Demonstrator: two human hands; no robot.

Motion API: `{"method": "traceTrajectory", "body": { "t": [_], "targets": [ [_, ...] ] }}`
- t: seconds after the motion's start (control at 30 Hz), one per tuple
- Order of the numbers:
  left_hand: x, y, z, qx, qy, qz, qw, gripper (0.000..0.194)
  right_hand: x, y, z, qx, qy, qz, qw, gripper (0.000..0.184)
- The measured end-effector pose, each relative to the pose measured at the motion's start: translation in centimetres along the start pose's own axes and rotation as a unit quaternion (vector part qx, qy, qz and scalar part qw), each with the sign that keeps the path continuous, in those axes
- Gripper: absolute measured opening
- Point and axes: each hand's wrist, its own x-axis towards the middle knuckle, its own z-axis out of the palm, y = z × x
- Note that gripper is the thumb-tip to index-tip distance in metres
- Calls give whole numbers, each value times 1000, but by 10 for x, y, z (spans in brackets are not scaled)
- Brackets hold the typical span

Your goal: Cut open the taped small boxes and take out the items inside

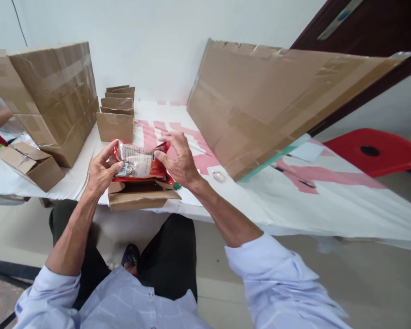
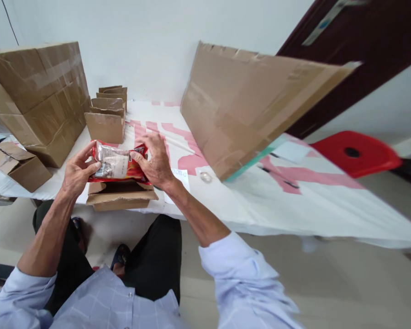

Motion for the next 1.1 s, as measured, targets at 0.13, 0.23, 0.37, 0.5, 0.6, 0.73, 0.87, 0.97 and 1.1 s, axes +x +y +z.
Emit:
{"method": "traceTrajectory", "body": {
  "t": [0.13, 0.23, 0.37, 0.5, 0.6, 0.73, 0.87, 0.97, 1.1],
  "targets": [
    [2, 5, -5, 15, 52, 93, 994, 76, -5, -2, 2, 156, -16, 161, 974, 78],
    [7, 17, -4, 40, 75, 170, 982, 73, -2, -14, 6, 295, -55, 228, 926, 85],
    [14, 25, -3, 49, 89, 201, 974, 72, 8, -21, 15, 373, -92, 271, 883, 67],
    [16, 11, -10, 37, 74, 68, 994, 79, 11, -9, 25, 381, -89, 328, 860, 48],
    [14, -3, -18, 41, 79, -40, 995, 87, 7, 1, 30, 361, -98, 386, 843, 32],
    [10, -15, -21, 54, 89, -106, 989, 90, -2, 6, 35, 346, -107, 417, 834, 21],
    [13, -18, -18, 43, 101, -124, 986, 97, -3, 7, 40, 342, -103, 407, 841, 27],
    [21, -8, -14, 8, 101, -109, 989, 109, 4, 4, 41, 340, -69, 365, 864, 40],
    [31, 31, -7, -10, 26, -35, 999, 84, 19, -15, 29, 331, -11, 228, 915, 52]
  ]
}}
